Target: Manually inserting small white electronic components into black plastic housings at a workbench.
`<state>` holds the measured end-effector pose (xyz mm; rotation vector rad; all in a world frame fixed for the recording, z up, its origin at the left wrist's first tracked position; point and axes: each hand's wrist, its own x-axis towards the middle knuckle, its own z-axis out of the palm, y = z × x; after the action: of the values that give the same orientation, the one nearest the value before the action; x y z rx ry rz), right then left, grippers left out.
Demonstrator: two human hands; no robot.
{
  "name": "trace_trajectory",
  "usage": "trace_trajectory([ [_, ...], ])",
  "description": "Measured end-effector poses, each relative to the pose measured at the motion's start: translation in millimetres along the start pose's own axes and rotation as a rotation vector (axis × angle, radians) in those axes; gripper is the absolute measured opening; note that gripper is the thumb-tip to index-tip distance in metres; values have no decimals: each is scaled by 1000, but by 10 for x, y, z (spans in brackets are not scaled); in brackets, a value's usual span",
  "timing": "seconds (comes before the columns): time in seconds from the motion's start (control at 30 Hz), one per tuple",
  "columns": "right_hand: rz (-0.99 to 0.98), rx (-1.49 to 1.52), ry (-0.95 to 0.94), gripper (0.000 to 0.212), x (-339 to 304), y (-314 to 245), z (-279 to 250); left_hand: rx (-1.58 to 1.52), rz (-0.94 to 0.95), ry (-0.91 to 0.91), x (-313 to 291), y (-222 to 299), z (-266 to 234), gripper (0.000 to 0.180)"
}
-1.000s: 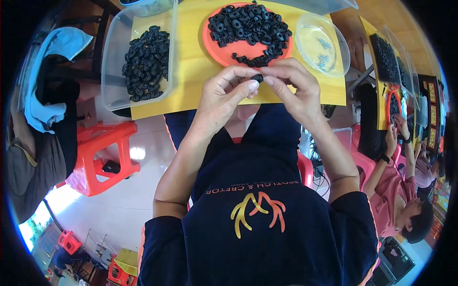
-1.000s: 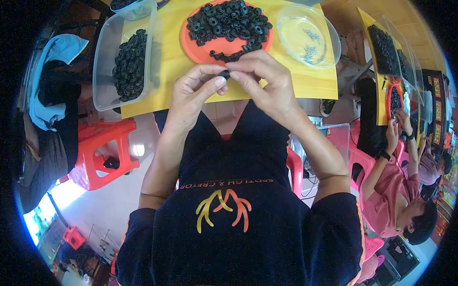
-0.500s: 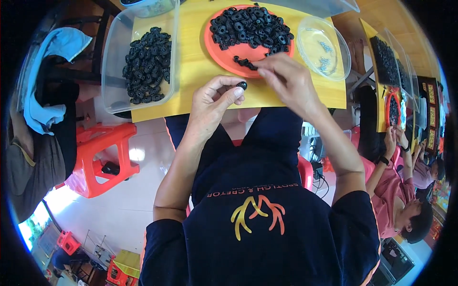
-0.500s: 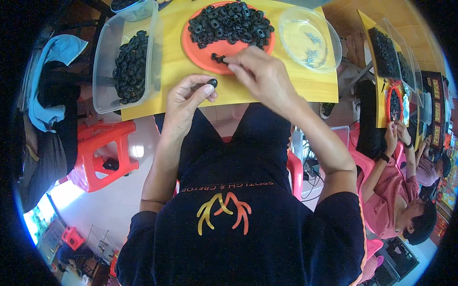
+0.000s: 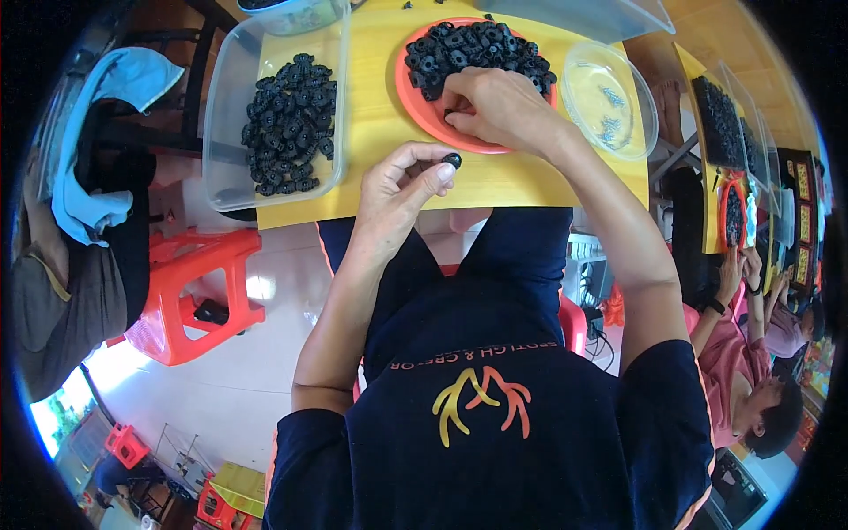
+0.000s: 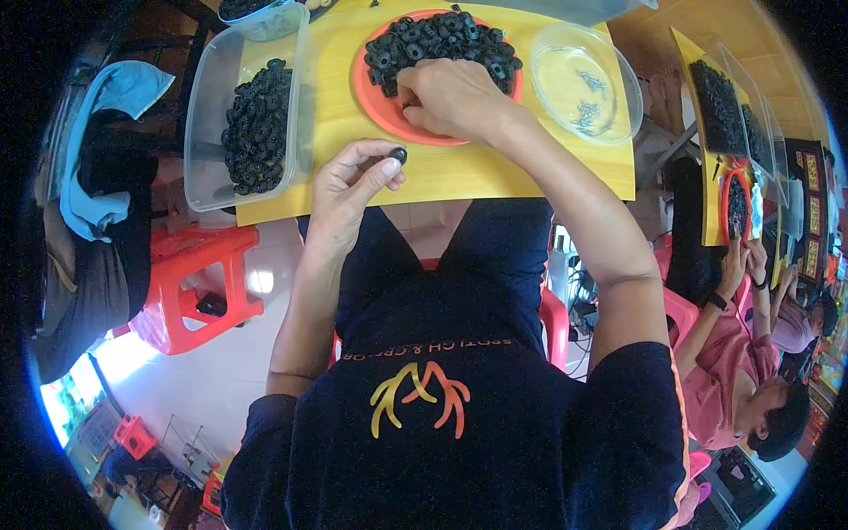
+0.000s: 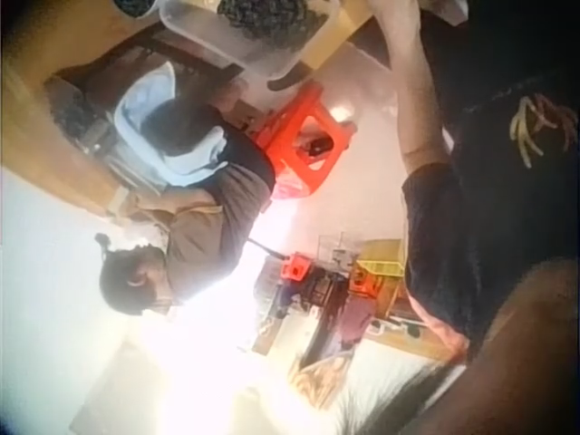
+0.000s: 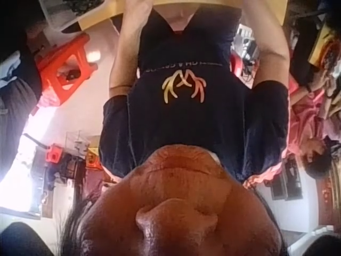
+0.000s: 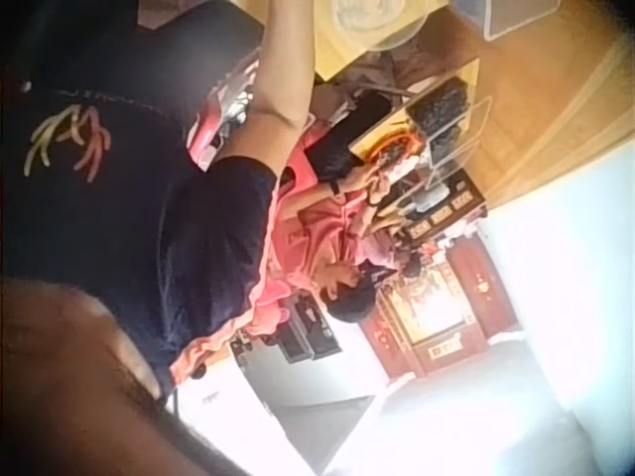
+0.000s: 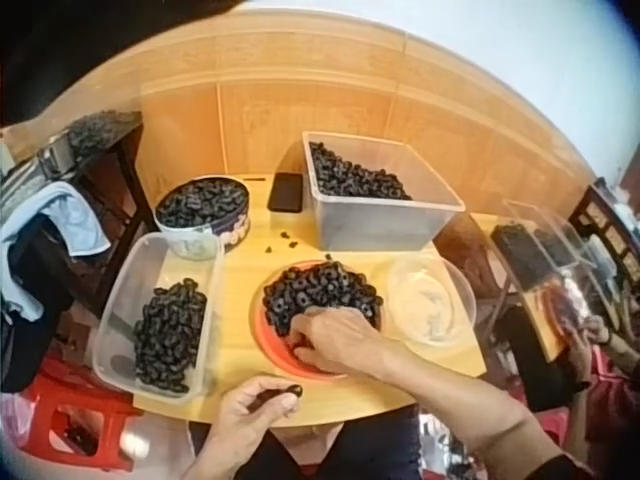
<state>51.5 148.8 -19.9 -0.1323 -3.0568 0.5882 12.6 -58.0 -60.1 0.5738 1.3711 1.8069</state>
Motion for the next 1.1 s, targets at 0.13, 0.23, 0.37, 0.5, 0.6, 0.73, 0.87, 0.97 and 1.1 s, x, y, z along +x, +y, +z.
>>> trace_trajectory([
  [0.13,40,320,46,17,-25,41,78,-21,7,12,34,8,9,19],
  [0.23,161,534,91,18,-132,20,1,-51,33,12,52,8,11,19],
  [0.37,199,1053,60,15,-347,-114,-169,-101,81,38,71,34,38,18],
  [0.5,183,1106,0,21,-589,-195,-267,-67,87,-6,75,82,86,19],
  [0.6,207,1167,26,21,-664,-202,-236,-30,77,-32,80,126,132,20],
  [0.73,238,1209,32,21,-704,-206,-222,-27,67,-49,80,132,169,19],
  [0.87,248,1189,27,23,-721,-226,-236,-25,58,-51,85,141,183,19],
  [0.97,239,1124,71,21,-733,-257,-214,-17,61,-43,90,133,196,17],
  [1.1,226,992,216,16,-755,-360,-121,-26,85,-14,104,125,227,16],
])
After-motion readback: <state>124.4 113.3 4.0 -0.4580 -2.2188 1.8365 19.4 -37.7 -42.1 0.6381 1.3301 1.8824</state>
